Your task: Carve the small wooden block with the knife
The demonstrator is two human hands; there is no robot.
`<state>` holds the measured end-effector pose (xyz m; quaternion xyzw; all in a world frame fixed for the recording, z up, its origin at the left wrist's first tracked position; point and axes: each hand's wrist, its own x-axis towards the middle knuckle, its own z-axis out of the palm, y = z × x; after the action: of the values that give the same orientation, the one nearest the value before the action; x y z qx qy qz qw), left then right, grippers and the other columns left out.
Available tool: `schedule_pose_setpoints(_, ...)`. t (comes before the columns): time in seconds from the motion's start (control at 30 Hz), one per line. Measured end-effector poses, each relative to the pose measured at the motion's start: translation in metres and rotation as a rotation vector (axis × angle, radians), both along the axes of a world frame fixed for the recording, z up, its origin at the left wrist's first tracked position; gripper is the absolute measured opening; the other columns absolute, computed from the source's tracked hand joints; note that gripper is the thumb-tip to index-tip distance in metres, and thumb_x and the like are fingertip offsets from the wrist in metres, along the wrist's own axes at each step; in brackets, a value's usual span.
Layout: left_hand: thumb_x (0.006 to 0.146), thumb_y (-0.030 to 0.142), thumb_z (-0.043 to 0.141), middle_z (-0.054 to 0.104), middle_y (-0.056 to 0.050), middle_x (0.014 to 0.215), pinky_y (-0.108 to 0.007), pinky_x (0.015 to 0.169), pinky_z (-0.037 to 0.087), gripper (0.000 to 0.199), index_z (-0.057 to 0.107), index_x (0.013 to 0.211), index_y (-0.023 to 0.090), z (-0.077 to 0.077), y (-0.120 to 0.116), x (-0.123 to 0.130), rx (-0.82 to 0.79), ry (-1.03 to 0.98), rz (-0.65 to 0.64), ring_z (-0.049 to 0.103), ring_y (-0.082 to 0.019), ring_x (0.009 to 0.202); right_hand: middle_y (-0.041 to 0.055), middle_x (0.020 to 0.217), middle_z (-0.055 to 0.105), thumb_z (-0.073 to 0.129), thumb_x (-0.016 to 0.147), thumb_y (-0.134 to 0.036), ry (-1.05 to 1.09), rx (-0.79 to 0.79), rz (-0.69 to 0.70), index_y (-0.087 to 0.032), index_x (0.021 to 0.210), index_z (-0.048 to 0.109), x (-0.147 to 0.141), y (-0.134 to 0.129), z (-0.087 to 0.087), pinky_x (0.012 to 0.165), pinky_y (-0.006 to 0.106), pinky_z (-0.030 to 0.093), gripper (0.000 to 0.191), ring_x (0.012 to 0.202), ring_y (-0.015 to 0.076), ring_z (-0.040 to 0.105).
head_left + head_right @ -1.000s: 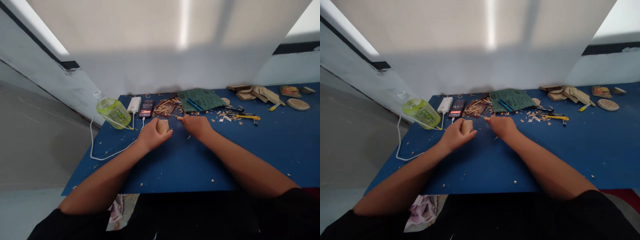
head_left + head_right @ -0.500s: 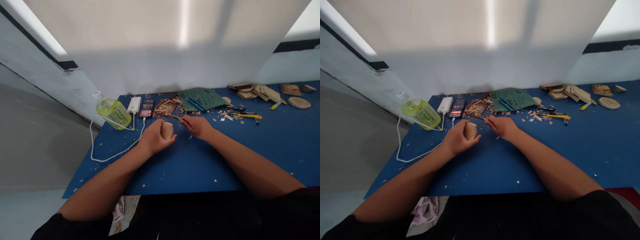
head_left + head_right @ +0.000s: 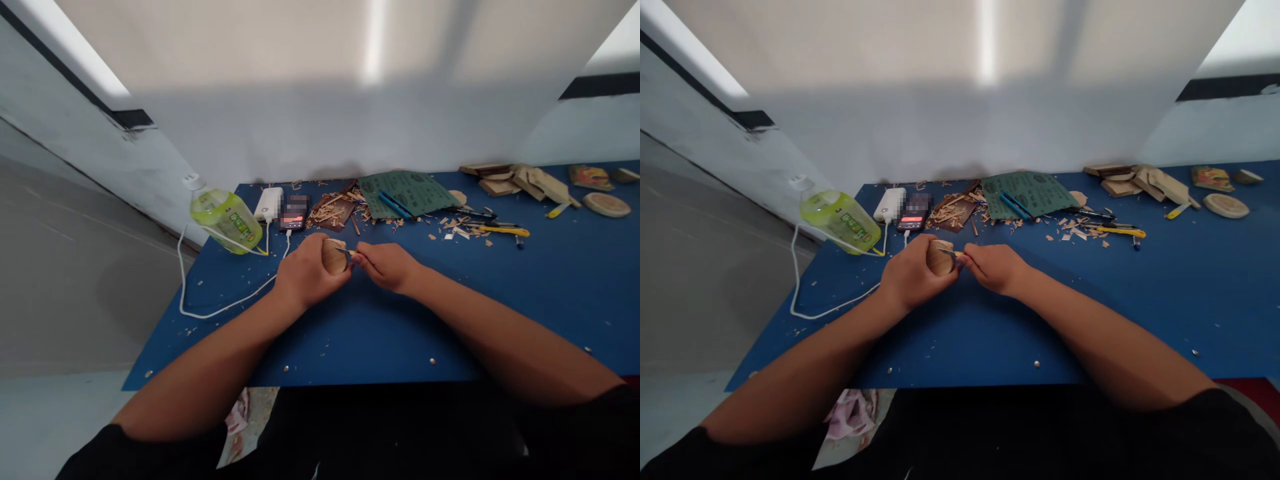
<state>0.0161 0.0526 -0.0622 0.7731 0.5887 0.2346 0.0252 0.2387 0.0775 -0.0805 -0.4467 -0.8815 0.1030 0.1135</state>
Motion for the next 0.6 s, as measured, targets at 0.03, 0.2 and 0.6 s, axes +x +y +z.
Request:
schedule_pose_setpoints(0.03, 0.084, 0.060, 0.076, 0.077, -0.011, 0.120, -0.044, 0.088, 0.060, 0.062, 0.060, 0.130, 0.021, 0.000, -0.001, 0.000, 0.006, -0.002, -0.001, 0.076, -0.035, 0.111, 0.0084, 0.097, 0.077, 0.023, 0.115, -0.052, -0.010, -0.001, -0.007, -0.022, 0.106, 0.056, -0.001, -0.001, 0.000, 0.065, 0.033, 0.024, 0.046, 0.076, 0.0224, 0.066)
schedule_pose_setpoints(0.2, 0.082, 0.058, 0.077, 0.076, -0.013, 0.122, -0.045, 0.088, 0.059, 0.062, 0.059, 0.128, 0.020, 0.000, -0.002, 0.000, 0.014, -0.007, -0.019, 0.075, -0.037, 0.113, 0.0090, 0.101, 0.079, 0.021, 0.115, -0.053, -0.070, -0.001, -0.037, -0.021, 0.109, 0.058, -0.002, -0.002, 0.003, 0.064, 0.034, 0.024, 0.049, 0.079, 0.0232, 0.069)
schedule_pose_setpoints(0.6, 0.080, 0.057, 0.080, 0.076, -0.012, 0.106, -0.044, 0.083, 0.057, 0.052, 0.061, 0.112, 0.021, 0.013, -0.001, -0.003, -0.057, -0.005, -0.029, 0.076, -0.036, 0.101, 0.0146, 0.107, 0.081, 0.017, 0.115, -0.055, -0.255, 0.050, -0.201, -0.018, 0.124, 0.061, 0.000, 0.012, 0.010, 0.064, 0.033, 0.032, 0.059, 0.086, 0.0295, 0.075)
